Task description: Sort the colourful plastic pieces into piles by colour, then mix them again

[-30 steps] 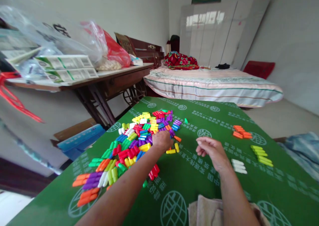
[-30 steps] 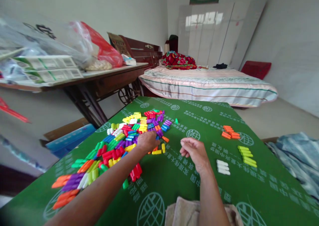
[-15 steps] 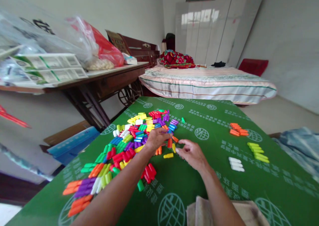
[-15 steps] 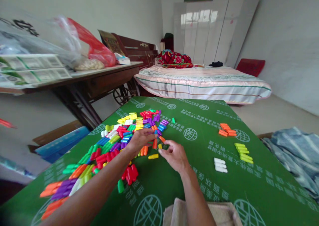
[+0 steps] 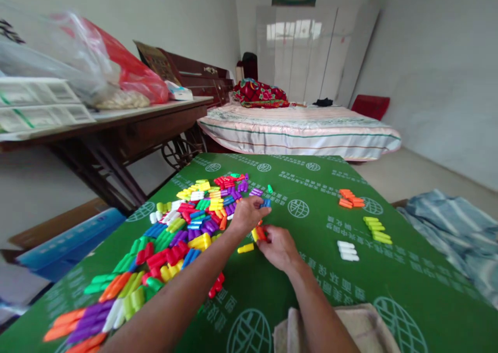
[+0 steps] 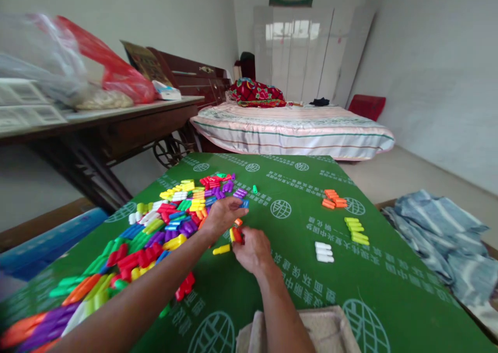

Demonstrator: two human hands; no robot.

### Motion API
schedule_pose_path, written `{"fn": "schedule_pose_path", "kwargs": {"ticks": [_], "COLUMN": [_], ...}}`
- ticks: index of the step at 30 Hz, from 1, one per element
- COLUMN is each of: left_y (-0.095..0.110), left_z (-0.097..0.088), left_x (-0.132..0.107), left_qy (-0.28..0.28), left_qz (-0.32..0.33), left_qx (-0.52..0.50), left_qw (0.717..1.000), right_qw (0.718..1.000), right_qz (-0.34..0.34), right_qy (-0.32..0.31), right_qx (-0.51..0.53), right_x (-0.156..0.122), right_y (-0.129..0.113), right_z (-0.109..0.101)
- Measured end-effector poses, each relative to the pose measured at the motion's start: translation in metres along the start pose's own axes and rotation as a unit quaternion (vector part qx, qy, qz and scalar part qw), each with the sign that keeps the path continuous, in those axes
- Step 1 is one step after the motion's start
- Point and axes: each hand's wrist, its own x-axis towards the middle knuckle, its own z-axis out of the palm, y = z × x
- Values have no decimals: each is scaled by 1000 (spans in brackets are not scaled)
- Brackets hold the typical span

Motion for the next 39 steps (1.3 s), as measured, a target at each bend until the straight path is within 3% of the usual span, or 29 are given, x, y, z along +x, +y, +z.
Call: {"fn": "schedule_pose_path", "kwargs": {"ticks": [6,12,17,24,28,31,33,36,39], "left_y": [56,105,122,124,124,118,110,89,63], "left_z": [35,86,105,111,98,72,46,6,-22], "left_x": [33,44,46,45,49,55,58,60,56], "left_qy": [-150,-257,-285,-291,-278,-256,-236,-195,-171], "left_qz": [136,248,304,336,326,301,280,233,172], "left_qx": [112,211,256,275,272,273,272,281,274], "left_qw": [973,910,872,852,862,877,890,910,930], "right_qw": [995,999,998,999,998,997,994,938,901], "right_qz": [18,26,27,30,59,61,76,120,141], "right_qy": [-7,3,2,6,8,14,35,58,80], "right_qx": [-96,-46,-54,-21,-30,-37,76,321,402], "right_x": [2,5,8,8,7,8,10,14,17], "right_y": [-10,-4,6,13,3,-3,-2,2,5], "right_z": [-5,2,10,13,7,3,3,1,-5]}}
